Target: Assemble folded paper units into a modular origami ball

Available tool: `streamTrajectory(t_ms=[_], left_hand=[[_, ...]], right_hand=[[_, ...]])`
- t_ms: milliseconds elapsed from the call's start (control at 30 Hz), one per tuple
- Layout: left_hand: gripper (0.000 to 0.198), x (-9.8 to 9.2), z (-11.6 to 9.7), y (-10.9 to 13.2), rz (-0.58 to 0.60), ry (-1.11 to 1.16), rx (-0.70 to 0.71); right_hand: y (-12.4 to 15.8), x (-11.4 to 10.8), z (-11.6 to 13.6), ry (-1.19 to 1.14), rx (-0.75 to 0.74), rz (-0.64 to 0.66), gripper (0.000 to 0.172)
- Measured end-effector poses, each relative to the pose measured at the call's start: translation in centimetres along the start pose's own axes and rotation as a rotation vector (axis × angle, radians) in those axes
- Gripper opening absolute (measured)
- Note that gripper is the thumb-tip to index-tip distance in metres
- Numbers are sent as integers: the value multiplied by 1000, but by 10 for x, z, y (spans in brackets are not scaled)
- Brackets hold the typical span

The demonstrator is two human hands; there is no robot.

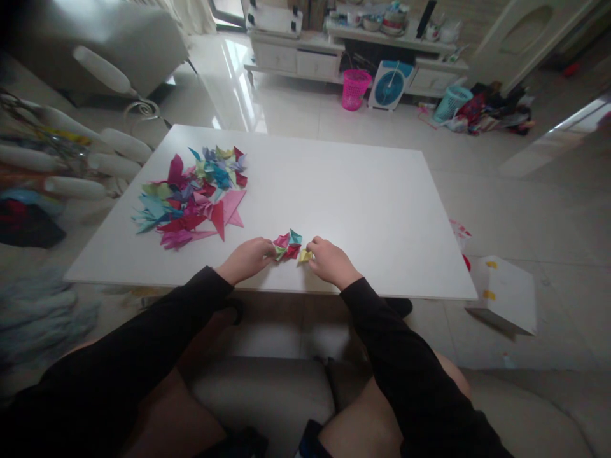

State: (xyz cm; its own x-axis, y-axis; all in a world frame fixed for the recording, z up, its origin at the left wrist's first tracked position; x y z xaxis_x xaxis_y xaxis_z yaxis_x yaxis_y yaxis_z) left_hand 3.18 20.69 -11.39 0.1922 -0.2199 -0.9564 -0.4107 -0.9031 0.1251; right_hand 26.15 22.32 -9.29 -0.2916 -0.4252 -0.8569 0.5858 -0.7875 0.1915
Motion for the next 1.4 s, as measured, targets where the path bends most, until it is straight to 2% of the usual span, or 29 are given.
streamTrajectory(t_ms=[267, 433, 567, 700, 800, 900, 1000, 1100, 1167, 1233, 1333, 1400], left_hand=[[21, -1, 1, -4, -9, 76, -64], [21, -10, -1, -3, -24, 87, -60], [24, -17, -9, 6, -52, 88, 57], [27, -9, -18, 16, 46, 72, 241], [33, 0, -20, 18, 116, 35, 257], [37, 3, -21, 18, 127, 27, 255], [29, -1, -20, 18, 84, 39, 219], [26, -7, -15, 18, 9, 42, 77], [36, -6, -10, 18, 1, 33, -50], [52, 1, -5, 18, 46, 42, -149], [75, 15, 0, 15, 130, 105, -194], [89, 22, 4, 10, 139, 150, -197]], right_hand=[[1, 0, 1, 23, 14, 16, 22], [0, 1, 1, 34, 17, 40, 21], [1, 0, 2, 42, 26, 45, 21], [1, 0, 3, 42, 26, 55, 22], [0, 3, 3, 47, 21, 65, 22], [-1, 7, 1, 49, 6, 71, 22], [-2, 9, -2, 38, -6, 67, 23], [-2, 11, -4, 30, -9, 64, 22], [-2, 12, -4, 30, -8, 68, 22], [-2, 13, -5, 31, -7, 81, 22], [-2, 14, -4, 27, -13, 110, 23], [-2, 14, -3, 31, -12, 133, 24]])
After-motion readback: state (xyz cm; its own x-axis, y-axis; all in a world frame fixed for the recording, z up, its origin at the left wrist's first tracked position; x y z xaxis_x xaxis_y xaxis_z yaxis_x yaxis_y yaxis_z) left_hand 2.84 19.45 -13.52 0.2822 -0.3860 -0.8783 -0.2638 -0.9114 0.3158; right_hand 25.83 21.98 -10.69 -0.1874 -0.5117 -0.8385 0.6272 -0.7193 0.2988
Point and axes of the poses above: each hand's wrist, its own y-axis away from the middle knuckle, its own x-axis out of the palm, z = x × y, the point moved 2 cm from there along -y, towards the middle knuckle, and after that the axes turned 8 degrees about -y, right-handed, at the moved point
